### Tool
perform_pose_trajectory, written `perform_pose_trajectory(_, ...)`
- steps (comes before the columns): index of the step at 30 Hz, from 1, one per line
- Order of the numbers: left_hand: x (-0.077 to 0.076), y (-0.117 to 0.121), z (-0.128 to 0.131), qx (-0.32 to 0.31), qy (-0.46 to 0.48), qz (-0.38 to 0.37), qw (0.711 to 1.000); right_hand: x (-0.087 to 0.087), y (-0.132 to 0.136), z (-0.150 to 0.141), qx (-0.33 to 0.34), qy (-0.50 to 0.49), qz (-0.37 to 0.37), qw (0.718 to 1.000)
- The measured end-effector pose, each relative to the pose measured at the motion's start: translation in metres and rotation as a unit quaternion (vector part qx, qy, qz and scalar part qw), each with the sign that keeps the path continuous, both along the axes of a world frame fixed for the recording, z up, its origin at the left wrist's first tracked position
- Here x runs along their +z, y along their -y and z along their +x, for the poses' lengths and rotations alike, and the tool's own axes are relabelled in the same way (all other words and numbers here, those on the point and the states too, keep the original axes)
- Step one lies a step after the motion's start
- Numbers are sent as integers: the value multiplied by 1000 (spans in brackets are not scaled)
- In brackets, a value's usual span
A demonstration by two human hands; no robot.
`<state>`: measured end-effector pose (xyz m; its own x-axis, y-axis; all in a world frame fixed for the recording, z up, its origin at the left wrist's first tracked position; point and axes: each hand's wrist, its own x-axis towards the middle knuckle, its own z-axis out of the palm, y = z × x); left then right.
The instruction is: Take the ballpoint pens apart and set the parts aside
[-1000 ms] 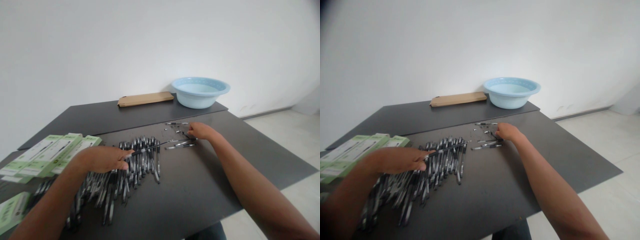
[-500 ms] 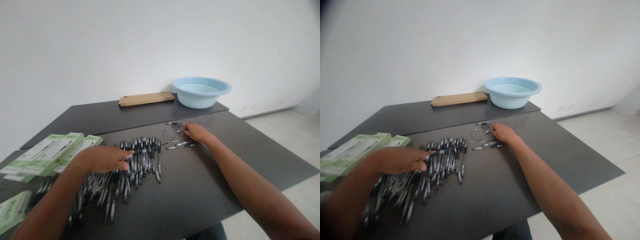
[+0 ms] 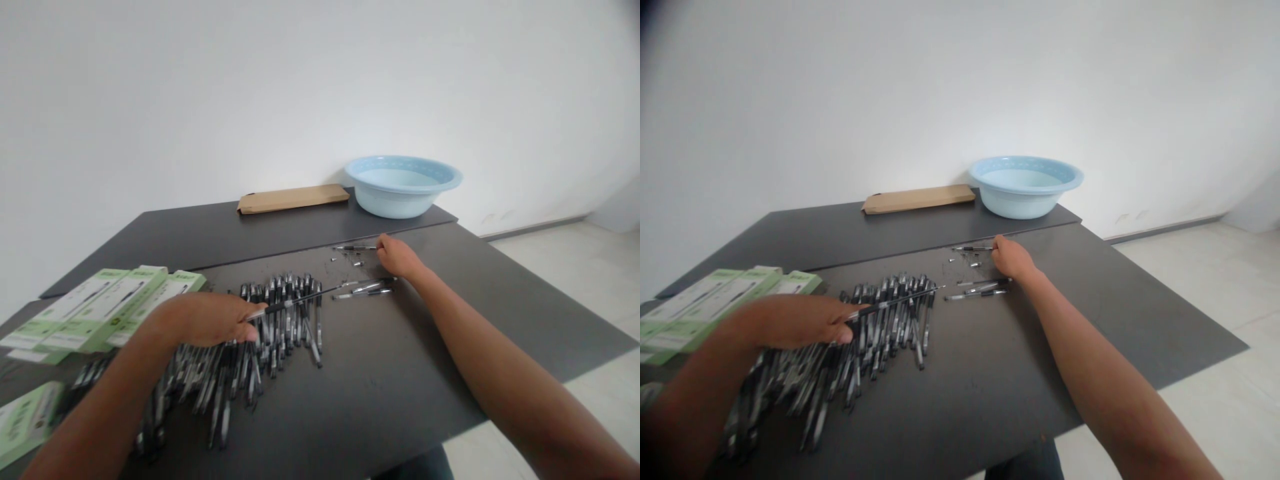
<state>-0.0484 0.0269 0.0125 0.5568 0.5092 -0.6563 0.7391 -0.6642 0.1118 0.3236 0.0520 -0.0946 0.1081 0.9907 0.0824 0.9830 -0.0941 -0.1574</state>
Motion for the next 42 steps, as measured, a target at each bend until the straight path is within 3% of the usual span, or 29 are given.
perform_pose_trajectory(13, 2, 5, 4, 3, -10, -7, 1000, -8, -14, -40, 106, -12, -7, 994)
perform_pose_trajectory(24, -1, 5, 4, 9, -6, -22, 1000, -1, -13, -13, 48, 3, -45, 998)
perform_pose_trajectory(32, 0, 7, 7, 15, -3, -20, 1000, 24, 15, -2, 140, -12, -115, 983)
perform_pose_trajectory(42, -1, 6, 4, 11, 8, -28, 1000, 14, 15, -22, 160, 17, -155, 975)
